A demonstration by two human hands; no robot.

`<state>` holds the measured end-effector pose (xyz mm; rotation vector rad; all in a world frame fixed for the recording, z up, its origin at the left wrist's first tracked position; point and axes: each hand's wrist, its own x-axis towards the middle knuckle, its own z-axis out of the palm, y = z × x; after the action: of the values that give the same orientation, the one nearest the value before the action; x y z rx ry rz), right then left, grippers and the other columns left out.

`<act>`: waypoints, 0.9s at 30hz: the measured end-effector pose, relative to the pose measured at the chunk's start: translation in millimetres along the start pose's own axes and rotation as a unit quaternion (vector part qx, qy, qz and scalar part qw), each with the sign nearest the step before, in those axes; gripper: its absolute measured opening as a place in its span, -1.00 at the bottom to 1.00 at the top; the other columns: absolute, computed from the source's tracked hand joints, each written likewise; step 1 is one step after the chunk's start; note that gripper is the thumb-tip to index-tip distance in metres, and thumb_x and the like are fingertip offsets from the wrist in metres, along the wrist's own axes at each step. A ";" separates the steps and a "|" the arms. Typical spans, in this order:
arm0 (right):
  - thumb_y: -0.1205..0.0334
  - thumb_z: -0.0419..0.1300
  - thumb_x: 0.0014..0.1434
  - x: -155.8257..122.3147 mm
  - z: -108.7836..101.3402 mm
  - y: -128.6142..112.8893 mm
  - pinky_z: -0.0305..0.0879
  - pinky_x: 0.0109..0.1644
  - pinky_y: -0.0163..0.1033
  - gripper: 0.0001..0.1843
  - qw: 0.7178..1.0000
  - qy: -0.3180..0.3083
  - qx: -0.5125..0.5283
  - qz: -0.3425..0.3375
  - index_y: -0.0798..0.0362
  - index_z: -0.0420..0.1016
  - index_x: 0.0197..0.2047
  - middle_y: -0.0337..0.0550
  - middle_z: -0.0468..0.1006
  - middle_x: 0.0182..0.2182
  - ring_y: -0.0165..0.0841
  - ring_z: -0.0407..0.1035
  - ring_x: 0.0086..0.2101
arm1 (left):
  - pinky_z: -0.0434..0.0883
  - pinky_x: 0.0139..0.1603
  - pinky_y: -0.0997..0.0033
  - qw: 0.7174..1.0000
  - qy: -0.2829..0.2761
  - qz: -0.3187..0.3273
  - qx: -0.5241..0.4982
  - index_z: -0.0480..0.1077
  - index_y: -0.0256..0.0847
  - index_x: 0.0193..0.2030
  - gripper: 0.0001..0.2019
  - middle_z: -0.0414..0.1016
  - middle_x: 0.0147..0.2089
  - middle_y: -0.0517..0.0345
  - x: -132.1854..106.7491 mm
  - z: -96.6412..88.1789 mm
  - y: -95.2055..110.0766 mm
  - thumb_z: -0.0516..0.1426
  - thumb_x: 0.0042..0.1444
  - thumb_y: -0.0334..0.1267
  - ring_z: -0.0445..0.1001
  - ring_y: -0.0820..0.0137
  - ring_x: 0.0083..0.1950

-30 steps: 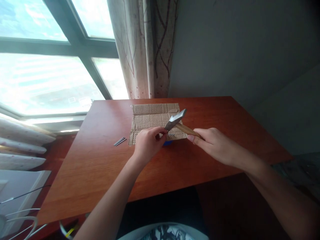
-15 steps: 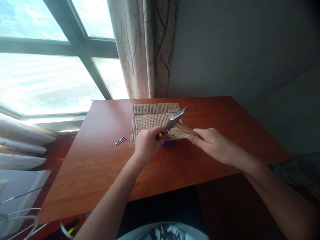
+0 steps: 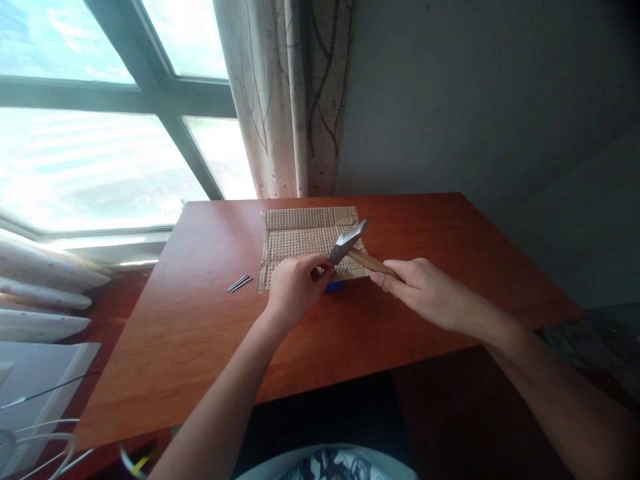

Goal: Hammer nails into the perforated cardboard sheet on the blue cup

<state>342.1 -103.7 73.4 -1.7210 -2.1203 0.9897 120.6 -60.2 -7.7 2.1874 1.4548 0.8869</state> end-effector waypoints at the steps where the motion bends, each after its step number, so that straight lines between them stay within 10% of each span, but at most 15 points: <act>1: -0.16 -0.03 0.35 0.3 0.4 0.3 0.01 -0.46 -0.29 -0.51 1.000 -0.002 0.000 -0.002 0.03 0.31 -0.43 -0.30 0.35 -0.54 -0.45 0.20 -0.52 | 0.19 -0.43 0.51 1.000 -0.002 0.001 0.002 0.57 -0.13 -0.34 -0.93 0.51 -0.50 0.25 0.0 0.1 -0.1 0.22 0.10 -0.31 0.37 0.50 -0.50; 27: -0.17 -0.03 0.34 3.9 5.4 7.2 0.01 -0.47 -0.28 -0.51 1.000 -0.005 0.017 0.004 0.03 0.27 -0.44 -0.30 0.31 -0.55 -0.45 0.17 -0.53 | 0.38 0.07 0.13 0.993 -0.023 0.061 0.099 0.52 -0.07 -0.06 -0.80 0.52 0.04 0.10 -10.5 -8.3 -5.6 0.21 0.17 -0.18 0.43 0.18 0.05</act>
<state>343.5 -101.4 64.0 -1.7122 -2.0923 1.0323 108.3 -68.0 -8.1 2.4478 1.4537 0.7531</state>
